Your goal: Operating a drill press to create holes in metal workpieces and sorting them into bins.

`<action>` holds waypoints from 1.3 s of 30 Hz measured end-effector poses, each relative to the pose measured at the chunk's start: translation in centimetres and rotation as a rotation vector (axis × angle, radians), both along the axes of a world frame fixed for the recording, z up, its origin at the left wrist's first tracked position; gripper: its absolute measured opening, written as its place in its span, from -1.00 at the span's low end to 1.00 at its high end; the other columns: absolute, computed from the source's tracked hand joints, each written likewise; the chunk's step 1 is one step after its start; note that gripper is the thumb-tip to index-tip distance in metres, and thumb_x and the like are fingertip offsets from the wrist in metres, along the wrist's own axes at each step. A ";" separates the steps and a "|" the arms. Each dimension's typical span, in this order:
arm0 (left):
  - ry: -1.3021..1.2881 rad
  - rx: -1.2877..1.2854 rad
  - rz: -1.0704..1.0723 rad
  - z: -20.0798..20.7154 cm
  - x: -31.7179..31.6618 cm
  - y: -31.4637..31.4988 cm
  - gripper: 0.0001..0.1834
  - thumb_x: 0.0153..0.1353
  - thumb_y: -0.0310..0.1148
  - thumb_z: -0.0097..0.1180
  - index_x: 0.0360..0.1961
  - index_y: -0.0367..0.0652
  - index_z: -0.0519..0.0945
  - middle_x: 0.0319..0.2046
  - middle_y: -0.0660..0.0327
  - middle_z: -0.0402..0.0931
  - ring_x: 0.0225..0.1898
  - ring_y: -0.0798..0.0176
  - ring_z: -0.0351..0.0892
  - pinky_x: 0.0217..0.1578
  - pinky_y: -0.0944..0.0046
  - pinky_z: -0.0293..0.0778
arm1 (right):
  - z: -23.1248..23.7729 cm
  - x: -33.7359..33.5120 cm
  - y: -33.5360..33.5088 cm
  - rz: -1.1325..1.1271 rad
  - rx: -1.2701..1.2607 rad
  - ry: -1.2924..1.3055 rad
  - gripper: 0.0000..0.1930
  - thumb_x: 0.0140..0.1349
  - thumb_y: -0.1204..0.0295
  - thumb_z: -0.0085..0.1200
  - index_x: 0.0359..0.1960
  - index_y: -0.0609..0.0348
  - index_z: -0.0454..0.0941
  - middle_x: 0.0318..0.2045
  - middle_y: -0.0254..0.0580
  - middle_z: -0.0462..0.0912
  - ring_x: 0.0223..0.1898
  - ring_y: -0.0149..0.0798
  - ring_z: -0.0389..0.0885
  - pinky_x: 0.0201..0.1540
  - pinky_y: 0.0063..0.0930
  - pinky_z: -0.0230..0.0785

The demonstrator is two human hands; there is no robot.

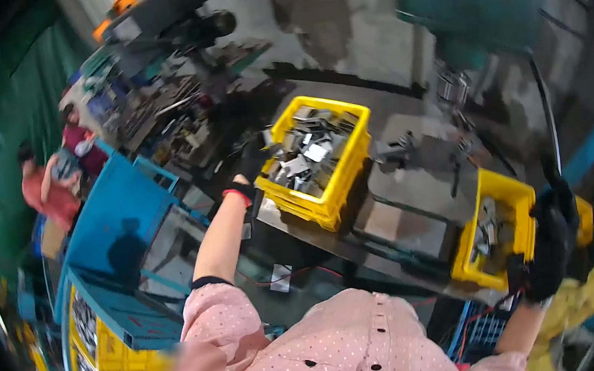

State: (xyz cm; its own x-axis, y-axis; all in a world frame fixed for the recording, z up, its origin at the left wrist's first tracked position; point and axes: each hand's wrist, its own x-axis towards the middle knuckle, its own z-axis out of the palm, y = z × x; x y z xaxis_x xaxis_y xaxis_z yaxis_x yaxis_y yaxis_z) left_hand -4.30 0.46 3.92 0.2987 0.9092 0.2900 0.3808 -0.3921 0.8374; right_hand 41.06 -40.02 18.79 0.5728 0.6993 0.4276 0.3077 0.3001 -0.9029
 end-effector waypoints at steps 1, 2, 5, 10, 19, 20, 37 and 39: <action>-0.273 0.012 -0.150 0.8 4.4 -1.4 -0.61 0.05 -0.40 0.23 -0.06 -0.19 0.47 -0.18 0.26 0.50 -0.15 0.37 0.42 -0.17 0.32 0.39 | 1.7 0.7 -0.5 0.016 0.023 -0.024 -0.50 0.11 0.30 -0.05 0.12 0.23 0.38 -0.06 -0.31 0.50 -0.34 -0.46 0.32 -0.20 -0.61 0.20; -0.196 0.034 -0.117 1.4 3.7 -2.3 -0.64 0.19 -0.37 0.10 0.02 -0.16 0.40 -0.09 0.23 0.43 -0.02 0.35 0.40 -0.07 0.27 0.42 | 2.0 0.6 -0.7 0.026 0.042 0.001 -0.49 0.10 0.32 -0.04 0.12 0.22 0.38 0.00 -0.29 0.47 -0.35 -0.48 0.30 -0.19 -0.64 0.20; -0.545 -0.252 -0.180 3.2 4.0 -5.6 -0.59 0.32 -0.15 -0.12 0.12 -0.08 0.29 0.00 0.16 0.37 0.06 0.21 0.39 0.09 0.06 0.36 | 1.7 0.3 -0.9 0.064 0.073 0.084 -0.47 0.06 0.37 -0.02 0.14 0.22 0.37 0.11 -0.26 0.42 -0.36 -0.51 0.28 -0.17 -0.69 0.20; -0.943 -0.498 -0.493 6.1 9.1 -10.8 -0.40 0.22 0.11 -0.13 0.16 -0.04 0.27 0.03 0.13 0.36 0.09 0.04 0.37 0.16 -0.05 0.27 | 2.3 0.5 -1.3 0.005 0.050 0.134 -0.46 -0.03 0.34 -0.02 0.08 0.21 0.41 -0.02 -0.22 0.50 -0.31 -0.43 0.41 -0.15 -0.63 0.27; -1.087 -0.727 -0.463 2.9 15.7 -19.8 -0.49 0.25 0.06 -0.12 0.06 -0.08 0.32 -0.13 0.19 0.44 -0.06 0.16 0.45 0.00 0.19 0.42 | 3.4 0.3 -1.7 0.066 0.123 0.007 -0.51 0.14 0.42 -0.13 0.15 0.29 0.29 0.06 -0.15 0.43 -0.14 -0.39 0.48 -0.02 -0.55 0.28; -1.036 -0.718 -0.487 3.4 16.3 -20.7 -0.52 0.24 0.07 -0.09 -0.01 -0.06 0.34 -0.22 0.24 0.44 -0.15 0.24 0.45 -0.13 0.31 0.41 | 3.6 0.2 -1.9 0.042 0.116 0.005 -0.50 0.14 0.42 -0.12 0.16 0.30 0.27 0.07 -0.15 0.42 -0.11 -0.37 0.49 0.01 -0.54 0.27; -0.663 -0.381 -0.365 9.2 22.3 -31.6 -0.78 0.32 -0.37 -0.14 -0.10 -0.19 0.47 -0.29 0.28 0.47 -0.29 0.41 0.43 -0.23 0.41 0.37 | -3.8 -8.3 1.4 0.191 0.062 -0.516 -0.54 0.00 0.43 0.14 0.00 0.22 0.41 -0.06 0.04 0.48 -0.05 0.00 0.47 -0.03 -0.26 0.31; -0.532 -0.259 -0.292 9.8 22.8 -32.2 -0.81 0.29 -0.41 -0.12 -0.18 -0.22 0.52 -0.37 0.29 0.48 -0.38 0.45 0.41 -0.32 0.45 0.34 | -4.7 -8.1 2.0 0.213 0.040 -0.495 -0.63 0.02 0.48 0.12 -0.08 0.22 0.47 -0.14 0.01 0.52 -0.14 -0.03 0.52 -0.09 -0.31 0.36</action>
State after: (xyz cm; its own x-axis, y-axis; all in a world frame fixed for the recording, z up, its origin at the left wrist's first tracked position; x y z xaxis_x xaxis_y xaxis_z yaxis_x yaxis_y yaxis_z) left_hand 18.49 -31.75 13.76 0.4199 0.8727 0.2493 -0.2027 -0.1776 0.9630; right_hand 32.99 -38.04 14.07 0.1439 0.7557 0.6389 0.6222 0.4330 -0.6522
